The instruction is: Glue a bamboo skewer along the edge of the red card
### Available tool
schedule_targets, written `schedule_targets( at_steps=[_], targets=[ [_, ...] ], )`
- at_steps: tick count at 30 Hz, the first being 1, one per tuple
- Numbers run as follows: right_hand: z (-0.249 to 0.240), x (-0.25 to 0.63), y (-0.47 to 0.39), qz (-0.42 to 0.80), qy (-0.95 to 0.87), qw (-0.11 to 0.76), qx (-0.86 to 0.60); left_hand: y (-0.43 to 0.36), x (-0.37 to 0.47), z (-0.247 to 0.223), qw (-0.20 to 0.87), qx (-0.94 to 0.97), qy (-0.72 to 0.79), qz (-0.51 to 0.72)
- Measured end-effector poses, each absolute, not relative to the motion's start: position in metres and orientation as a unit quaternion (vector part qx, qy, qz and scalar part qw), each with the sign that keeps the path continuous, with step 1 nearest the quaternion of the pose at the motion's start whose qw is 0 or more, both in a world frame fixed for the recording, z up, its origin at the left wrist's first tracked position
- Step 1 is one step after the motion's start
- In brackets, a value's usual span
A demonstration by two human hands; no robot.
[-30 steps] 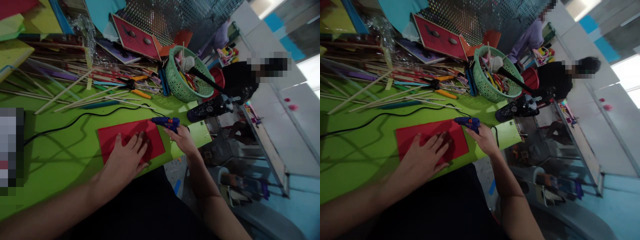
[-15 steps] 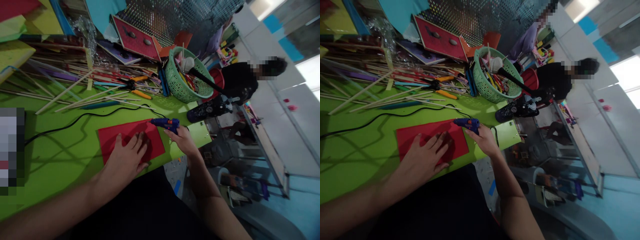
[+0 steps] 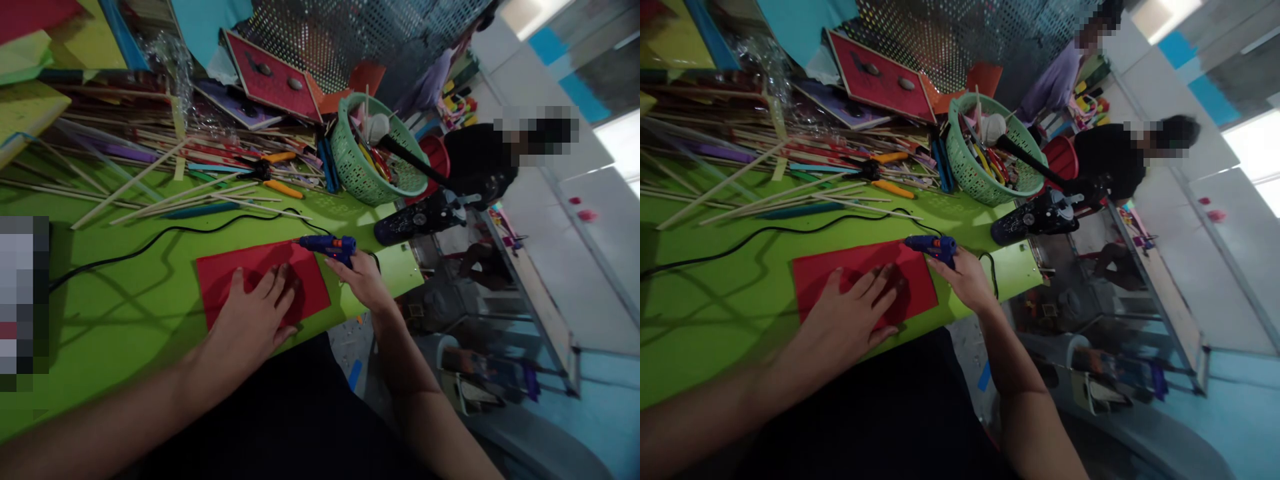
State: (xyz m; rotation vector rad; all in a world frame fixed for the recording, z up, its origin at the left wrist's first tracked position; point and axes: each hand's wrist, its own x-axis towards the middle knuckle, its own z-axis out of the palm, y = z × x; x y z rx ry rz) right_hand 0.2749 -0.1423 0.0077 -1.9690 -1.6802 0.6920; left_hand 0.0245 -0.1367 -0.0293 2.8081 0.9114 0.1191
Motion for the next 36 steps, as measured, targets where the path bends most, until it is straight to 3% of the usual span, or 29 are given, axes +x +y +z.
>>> schedule_targets(
  at_steps=[15,36],
  targets=[
    [0.012,0.290,-0.146,0.184,-0.610,0.209,-0.742,-0.138,0.025,-0.033,0.099,0.945,0.312,0.028],
    [0.008,0.283,-0.146,0.219,-0.604,0.217,-0.735,-0.138,0.025,-0.032,0.103,0.943,0.314,0.037]
  ],
)
